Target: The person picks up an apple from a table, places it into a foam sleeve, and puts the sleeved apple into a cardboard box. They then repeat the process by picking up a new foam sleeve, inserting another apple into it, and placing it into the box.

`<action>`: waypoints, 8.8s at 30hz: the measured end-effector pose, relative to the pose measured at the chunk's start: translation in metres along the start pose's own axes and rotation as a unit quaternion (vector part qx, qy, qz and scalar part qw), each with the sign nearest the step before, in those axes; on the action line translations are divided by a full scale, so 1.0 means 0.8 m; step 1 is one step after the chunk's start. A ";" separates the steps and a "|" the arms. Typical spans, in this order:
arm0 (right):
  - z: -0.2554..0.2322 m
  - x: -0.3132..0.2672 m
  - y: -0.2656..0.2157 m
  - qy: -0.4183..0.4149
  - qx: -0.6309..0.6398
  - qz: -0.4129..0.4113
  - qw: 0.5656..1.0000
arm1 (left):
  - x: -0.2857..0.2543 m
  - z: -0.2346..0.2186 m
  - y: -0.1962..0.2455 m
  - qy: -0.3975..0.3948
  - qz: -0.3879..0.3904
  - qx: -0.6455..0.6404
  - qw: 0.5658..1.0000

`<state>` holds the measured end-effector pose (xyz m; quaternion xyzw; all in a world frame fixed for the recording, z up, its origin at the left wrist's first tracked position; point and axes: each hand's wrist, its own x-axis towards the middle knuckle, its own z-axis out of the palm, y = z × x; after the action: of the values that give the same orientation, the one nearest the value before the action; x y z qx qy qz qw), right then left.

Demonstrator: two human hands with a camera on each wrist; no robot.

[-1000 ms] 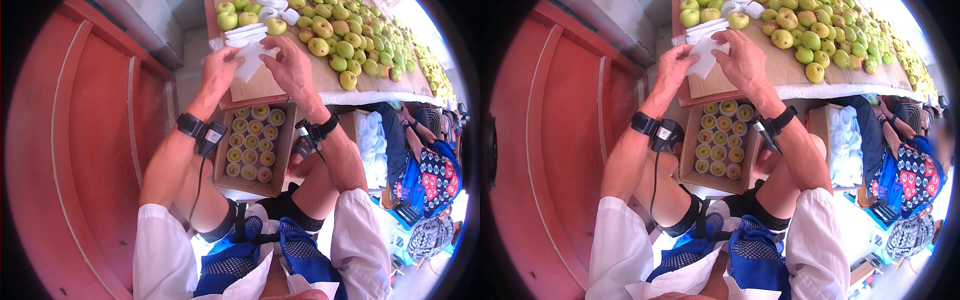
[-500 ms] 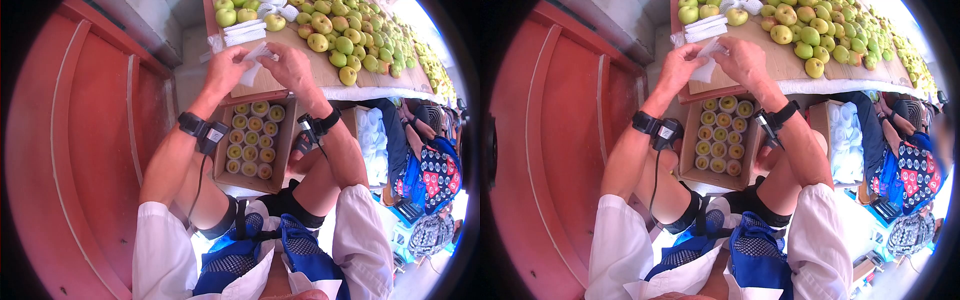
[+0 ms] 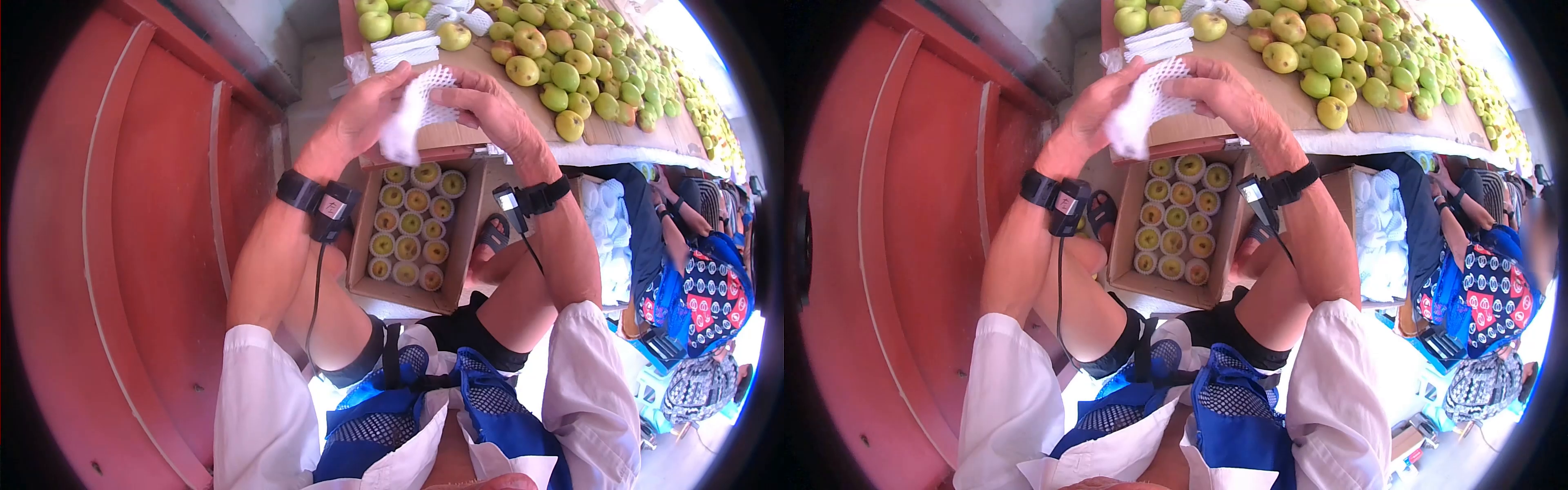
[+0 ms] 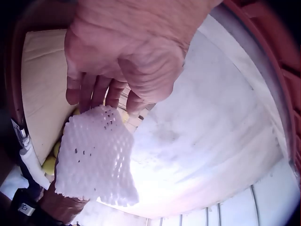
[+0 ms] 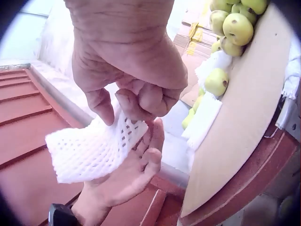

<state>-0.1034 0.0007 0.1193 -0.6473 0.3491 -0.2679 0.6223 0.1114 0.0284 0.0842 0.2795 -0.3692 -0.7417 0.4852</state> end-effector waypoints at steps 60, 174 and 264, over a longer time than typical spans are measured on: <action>-0.009 0.015 0.024 0.034 0.130 -0.043 0.990 | 0.002 0.006 0.001 0.080 0.090 0.145 0.982; -0.002 0.037 0.043 0.128 0.354 -0.039 0.925 | -0.009 0.017 0.011 0.161 -0.007 0.208 0.965; -0.269 -0.113 0.123 0.375 -0.331 0.143 0.854 | -0.003 0.030 0.013 0.071 0.065 -0.158 0.983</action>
<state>-0.3389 -0.0594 0.0471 -0.6084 0.7125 -0.2671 0.2252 0.0991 0.0348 0.1064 0.2269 -0.2296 -0.7360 0.5951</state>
